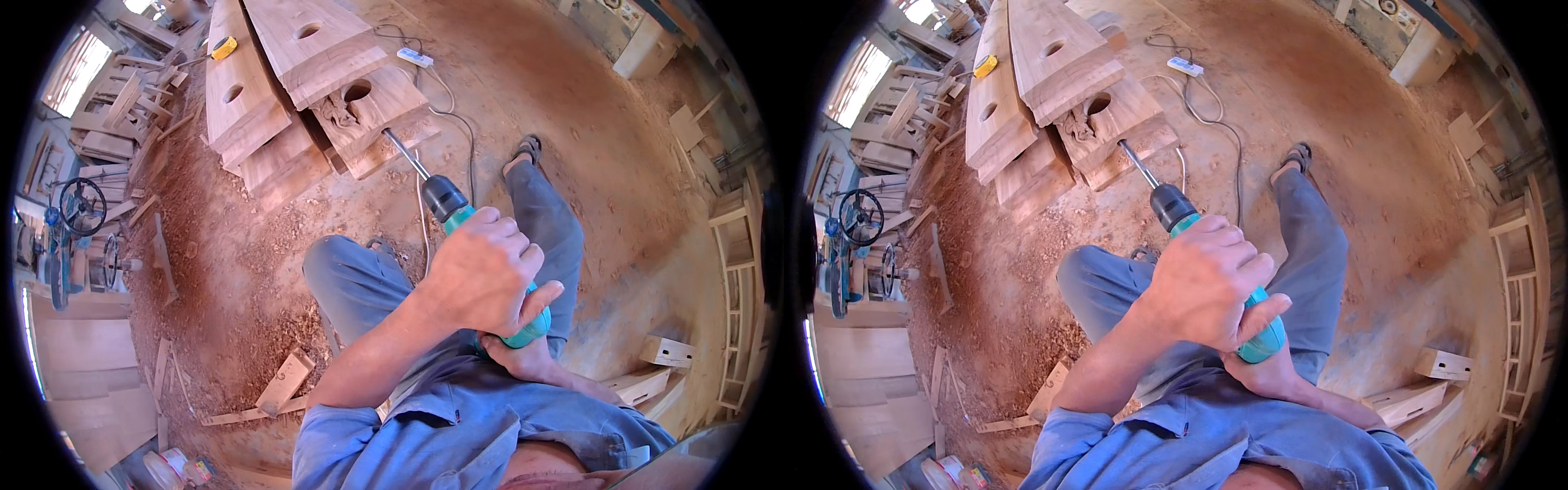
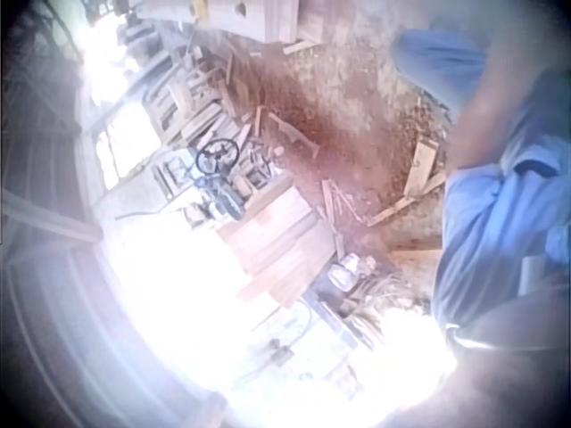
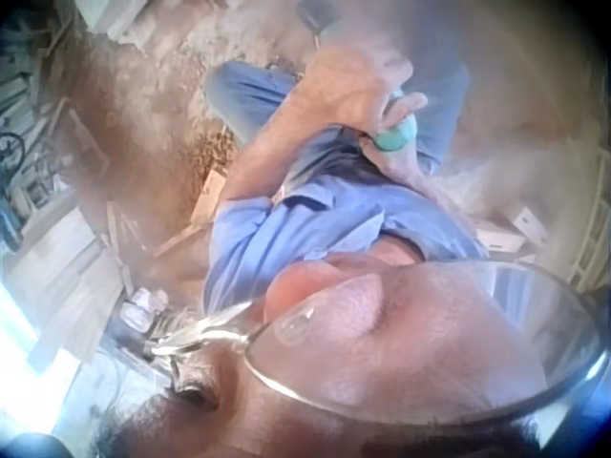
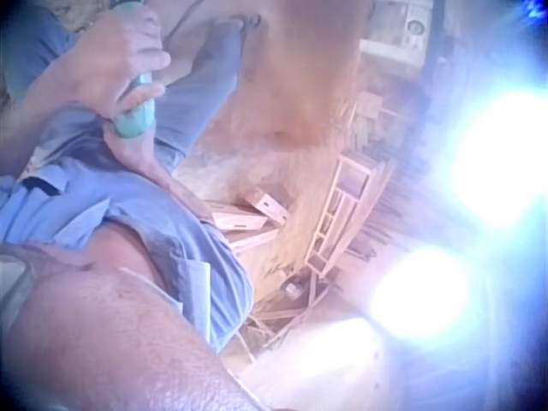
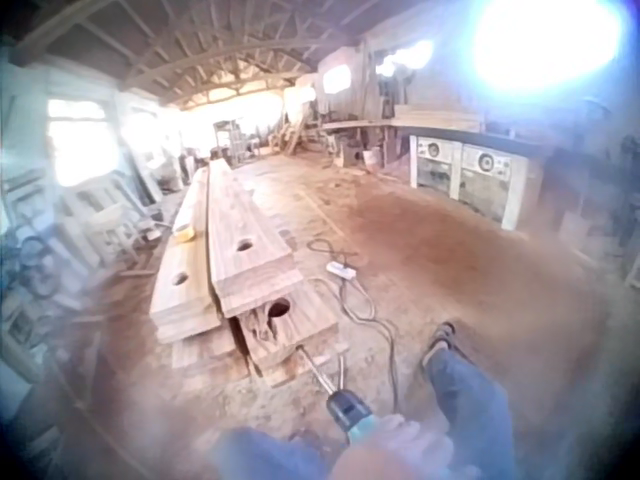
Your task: The person drills holes into wooden planks using a corded electric drill. They periodically lift and rotate the planks to inspect the holes and then resume drilling.
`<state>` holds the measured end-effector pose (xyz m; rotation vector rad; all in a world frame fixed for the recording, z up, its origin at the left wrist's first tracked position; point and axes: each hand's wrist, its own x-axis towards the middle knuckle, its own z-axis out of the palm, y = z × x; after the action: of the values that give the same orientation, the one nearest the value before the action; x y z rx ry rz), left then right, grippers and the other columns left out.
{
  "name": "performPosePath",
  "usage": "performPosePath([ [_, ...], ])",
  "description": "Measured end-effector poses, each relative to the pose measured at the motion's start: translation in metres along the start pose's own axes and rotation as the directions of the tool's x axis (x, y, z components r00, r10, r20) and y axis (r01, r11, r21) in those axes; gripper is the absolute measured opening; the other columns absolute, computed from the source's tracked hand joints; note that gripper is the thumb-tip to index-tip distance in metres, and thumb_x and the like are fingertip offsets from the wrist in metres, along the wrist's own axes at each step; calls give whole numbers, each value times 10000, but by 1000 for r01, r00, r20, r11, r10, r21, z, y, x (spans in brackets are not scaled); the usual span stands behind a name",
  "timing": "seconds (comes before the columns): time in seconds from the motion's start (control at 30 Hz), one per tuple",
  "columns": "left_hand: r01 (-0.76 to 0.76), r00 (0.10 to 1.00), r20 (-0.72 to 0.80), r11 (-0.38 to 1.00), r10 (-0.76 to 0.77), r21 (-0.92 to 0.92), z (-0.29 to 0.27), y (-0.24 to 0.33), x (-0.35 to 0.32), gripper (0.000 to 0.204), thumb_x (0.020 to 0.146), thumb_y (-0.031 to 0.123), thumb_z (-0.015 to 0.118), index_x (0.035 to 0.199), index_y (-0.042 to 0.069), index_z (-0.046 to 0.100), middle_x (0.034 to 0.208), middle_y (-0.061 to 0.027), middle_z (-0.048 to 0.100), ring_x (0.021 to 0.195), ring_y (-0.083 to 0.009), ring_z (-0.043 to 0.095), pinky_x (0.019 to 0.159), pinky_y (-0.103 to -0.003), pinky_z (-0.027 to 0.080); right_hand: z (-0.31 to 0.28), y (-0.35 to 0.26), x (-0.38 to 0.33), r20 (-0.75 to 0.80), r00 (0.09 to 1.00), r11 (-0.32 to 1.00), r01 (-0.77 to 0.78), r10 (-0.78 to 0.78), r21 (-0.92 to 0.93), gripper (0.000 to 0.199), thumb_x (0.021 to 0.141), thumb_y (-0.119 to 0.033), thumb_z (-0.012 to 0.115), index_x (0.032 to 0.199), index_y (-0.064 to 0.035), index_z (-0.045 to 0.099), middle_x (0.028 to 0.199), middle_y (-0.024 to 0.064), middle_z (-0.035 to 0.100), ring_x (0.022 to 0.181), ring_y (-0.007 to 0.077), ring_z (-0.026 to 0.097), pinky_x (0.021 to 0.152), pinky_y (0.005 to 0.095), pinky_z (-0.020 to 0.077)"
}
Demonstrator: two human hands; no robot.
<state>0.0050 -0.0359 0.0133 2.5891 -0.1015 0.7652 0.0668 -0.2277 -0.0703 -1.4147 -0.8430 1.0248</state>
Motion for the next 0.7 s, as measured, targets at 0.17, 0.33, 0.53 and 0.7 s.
performPosePath([
  [0.17, -22, 995, -98, 999, 18, -40, -2, -12, -4, 295, 799, 334, 761, 755, 74, 628, 662, -101, 599, 656, -320, 611, 701, -434, 486, 14, -2, 10, -27, 999, 993, 43, -46, -114, 407, 838, 24, 710, 1213, -44, 568, 1068, 49, 642, 993, 172, 651, 826, 352, 519],
  [0.33, -2, 996, -90, 999, 5, 33, -11, -40, -4, 271, 795, 316, 759, 744, 83, 631, 658, -114, 603, 659, -334, 616, 690, -442, 492, 28, 11, 42, -52, 997, 988, 48, -56, -146, 389, 838, -25, 755, 1197, -55, 610, 1069, 53, 685, 967, 171, 675, 801, 350, 538],
  [0.53, 24, 998, -52, 999, -22, 39, -18, -40, -6, 247, 797, 296, 753, 729, 85, 643, 657, -119, 605, 669, -337, 616, 678, -438, 491, 31, 12, 39, -41, 997, 974, 61, -72, -216, 390, 841, -36, 756, 1202, -47, 610, 1113, 78, 675, 1006, 192, 678, 837, 363, 537],
  [0.7, 2, 990, -139, 1000, -3, -4, -13, -36, -11, 225, 802, 274, 748, 725, 84, 654, 663, -123, 614, 671, -342, 614, 682, -445, 491, 37, 3, 36, -75, 989, 952, 100, -126, -291, 398, 848, -44, 758, 1213, -46, 600, 1124, 77, 666, 1022, 185, 670, 856, 365, 531],
])
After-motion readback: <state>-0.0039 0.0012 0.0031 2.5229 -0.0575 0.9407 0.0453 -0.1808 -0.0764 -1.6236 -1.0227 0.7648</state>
